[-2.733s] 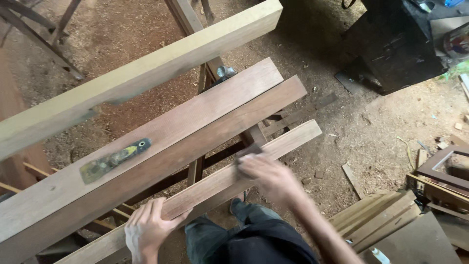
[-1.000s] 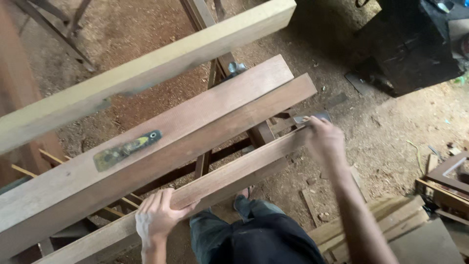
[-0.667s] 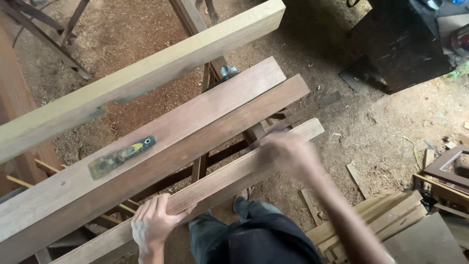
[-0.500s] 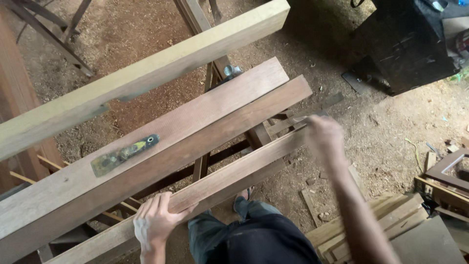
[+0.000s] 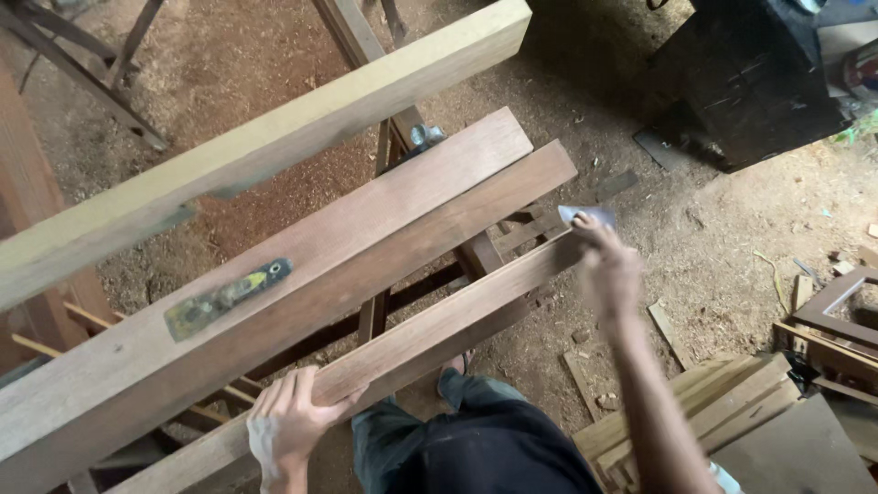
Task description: The person sands long pieces of wood by hand using a piece of sandpaper, moving along the length and edges of the timber.
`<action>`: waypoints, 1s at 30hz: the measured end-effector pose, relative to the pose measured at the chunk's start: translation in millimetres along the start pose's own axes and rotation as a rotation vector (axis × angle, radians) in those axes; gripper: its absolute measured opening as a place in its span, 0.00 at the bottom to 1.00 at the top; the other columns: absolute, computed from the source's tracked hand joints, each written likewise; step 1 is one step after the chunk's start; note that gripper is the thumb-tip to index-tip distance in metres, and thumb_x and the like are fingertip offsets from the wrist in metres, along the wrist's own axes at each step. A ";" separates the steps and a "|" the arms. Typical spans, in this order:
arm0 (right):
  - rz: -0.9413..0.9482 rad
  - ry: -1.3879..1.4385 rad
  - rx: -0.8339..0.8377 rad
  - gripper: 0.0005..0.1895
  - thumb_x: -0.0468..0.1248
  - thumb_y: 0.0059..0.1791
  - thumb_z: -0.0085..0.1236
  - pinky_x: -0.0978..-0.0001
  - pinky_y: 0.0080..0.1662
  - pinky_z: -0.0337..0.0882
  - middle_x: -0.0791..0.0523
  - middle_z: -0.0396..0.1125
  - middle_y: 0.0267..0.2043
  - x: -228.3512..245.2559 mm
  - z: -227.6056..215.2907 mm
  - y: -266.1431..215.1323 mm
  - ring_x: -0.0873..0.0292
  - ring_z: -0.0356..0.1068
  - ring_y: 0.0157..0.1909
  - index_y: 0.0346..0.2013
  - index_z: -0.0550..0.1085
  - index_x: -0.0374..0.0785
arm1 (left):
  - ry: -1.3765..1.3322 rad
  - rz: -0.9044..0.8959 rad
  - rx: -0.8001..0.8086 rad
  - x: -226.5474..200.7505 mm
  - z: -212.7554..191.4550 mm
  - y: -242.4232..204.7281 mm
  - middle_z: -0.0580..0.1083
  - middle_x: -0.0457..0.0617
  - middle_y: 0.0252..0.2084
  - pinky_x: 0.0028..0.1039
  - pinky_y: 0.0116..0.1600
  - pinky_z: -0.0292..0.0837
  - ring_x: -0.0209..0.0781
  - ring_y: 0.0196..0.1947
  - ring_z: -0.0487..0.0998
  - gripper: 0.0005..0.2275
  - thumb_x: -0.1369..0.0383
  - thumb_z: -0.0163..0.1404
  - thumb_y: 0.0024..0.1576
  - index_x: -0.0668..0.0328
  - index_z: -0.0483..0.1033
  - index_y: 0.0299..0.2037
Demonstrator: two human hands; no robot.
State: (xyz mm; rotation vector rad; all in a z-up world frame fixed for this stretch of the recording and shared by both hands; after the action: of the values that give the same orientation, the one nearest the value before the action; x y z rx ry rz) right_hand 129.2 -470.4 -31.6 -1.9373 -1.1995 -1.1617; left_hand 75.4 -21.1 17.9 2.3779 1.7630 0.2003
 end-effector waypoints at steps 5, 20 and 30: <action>-0.638 -0.516 0.002 0.20 0.31 0.56 0.43 0.51 0.70 0.61 0.49 0.74 0.60 49.7 69.4 -95.0 0.50 0.71 0.64 0.60 0.77 0.43 | -0.002 -0.005 -0.025 1.1 0.2 4.1 0.81 0.53 0.32 0.35 0.41 0.80 0.47 0.32 0.83 0.31 0.37 0.60 0.36 0.61 0.80 0.32; -0.528 0.062 0.150 0.21 0.26 0.50 0.56 0.55 0.68 0.63 0.46 0.70 0.62 50.9 77.6 -131.1 0.52 0.67 0.67 0.58 0.74 0.38 | -0.041 -0.018 -0.052 -2.0 -6.8 4.8 0.81 0.52 0.33 0.36 0.43 0.80 0.47 0.34 0.83 0.31 0.37 0.62 0.37 0.60 0.80 0.32; 0.530 1.165 0.249 0.05 0.28 0.53 0.50 0.78 0.36 0.74 0.53 0.73 0.38 -32.0 65.9 -109.6 0.65 0.74 0.34 0.42 0.72 0.31 | -0.136 0.022 -0.028 -8.1 -9.4 4.6 0.78 0.55 0.50 0.44 0.56 0.73 0.50 0.50 0.79 0.35 0.38 0.57 0.42 0.62 0.79 0.47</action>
State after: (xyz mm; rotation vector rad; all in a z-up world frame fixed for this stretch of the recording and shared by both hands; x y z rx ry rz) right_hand 47.9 -382.7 -87.2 -0.9447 -0.1640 -1.3923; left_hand 75.3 -29.6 28.1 2.3329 1.6627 0.0629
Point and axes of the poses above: each hand's wrist, its own y-axis towards the middle knuckle, its own z-axis out of the palm, x = y × z, the point moved 8 cm from there along y, towards the middle knuckle
